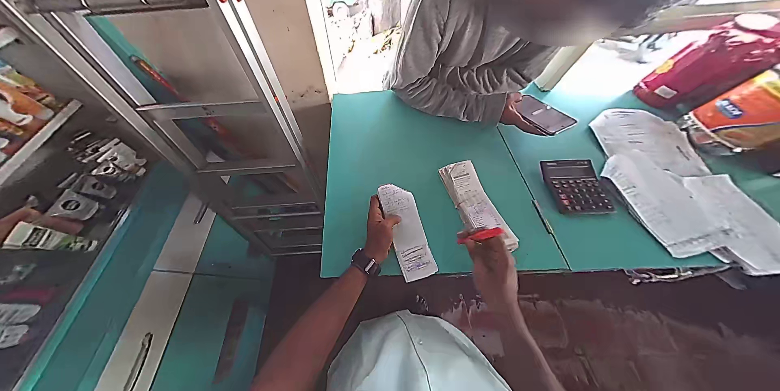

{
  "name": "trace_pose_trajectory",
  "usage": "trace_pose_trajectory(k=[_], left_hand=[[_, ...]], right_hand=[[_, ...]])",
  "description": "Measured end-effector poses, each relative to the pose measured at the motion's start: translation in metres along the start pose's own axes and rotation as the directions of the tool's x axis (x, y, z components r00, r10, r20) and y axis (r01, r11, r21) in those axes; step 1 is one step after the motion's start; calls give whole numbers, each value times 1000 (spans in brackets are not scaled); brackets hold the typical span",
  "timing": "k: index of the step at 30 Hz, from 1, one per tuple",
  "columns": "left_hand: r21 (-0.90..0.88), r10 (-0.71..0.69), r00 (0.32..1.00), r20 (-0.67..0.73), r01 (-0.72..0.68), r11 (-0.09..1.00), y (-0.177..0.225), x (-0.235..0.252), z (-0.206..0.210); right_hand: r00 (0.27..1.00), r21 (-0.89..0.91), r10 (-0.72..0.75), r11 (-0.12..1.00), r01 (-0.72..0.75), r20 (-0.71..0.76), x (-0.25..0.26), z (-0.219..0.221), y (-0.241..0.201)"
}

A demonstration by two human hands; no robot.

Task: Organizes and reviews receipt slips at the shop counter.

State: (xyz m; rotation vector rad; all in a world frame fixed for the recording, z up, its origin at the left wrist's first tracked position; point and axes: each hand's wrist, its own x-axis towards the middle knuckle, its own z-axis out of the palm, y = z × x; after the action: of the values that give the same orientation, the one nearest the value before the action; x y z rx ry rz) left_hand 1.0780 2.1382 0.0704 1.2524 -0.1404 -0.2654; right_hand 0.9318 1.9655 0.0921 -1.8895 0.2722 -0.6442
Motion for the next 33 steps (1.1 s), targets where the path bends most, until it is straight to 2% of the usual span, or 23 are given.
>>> trace_pose_trajectory(k=[2, 4, 8, 12, 18, 23, 26, 29, 33], left_hand=[[54, 2, 1000, 14, -2, 999, 3, 3, 0], [71, -2, 1000, 23, 0, 997, 2, 3, -1], [45, -28, 999, 35, 26, 999, 0, 1, -2], [65, -10, 998, 54, 7, 998, -1, 0, -2], [9, 13, 999, 47, -13, 1000, 0, 0, -1], [-34, 40, 997, 67, -38, 999, -1, 1, -4], [28, 58, 994, 89, -61, 998, 3, -1, -3], [96, 96, 985, 144, -110, 989, 4, -5, -2], [139, 71, 980, 187, -98, 985, 8, -10, -2]], right_hand=[[997, -100, 34, 994, -41, -72, -7, 16, 21], [990, -70, 41, 996, -50, -136, -8, 19, 19], [985, -6, -6, 1000, 5, -171, 0, 26, -7], [980, -24, 88, 995, -94, -180, 8, 47, 19], [981, 6, 168, 986, -169, -92, 15, 51, 24], [995, -4, 97, 995, -97, -31, 19, 46, 34], [983, 169, 181, 970, -174, -32, 24, 47, 24], [983, 338, 183, 926, -169, -9, 39, 57, 15], [990, 329, 88, 937, -120, 110, 58, 80, 22]])
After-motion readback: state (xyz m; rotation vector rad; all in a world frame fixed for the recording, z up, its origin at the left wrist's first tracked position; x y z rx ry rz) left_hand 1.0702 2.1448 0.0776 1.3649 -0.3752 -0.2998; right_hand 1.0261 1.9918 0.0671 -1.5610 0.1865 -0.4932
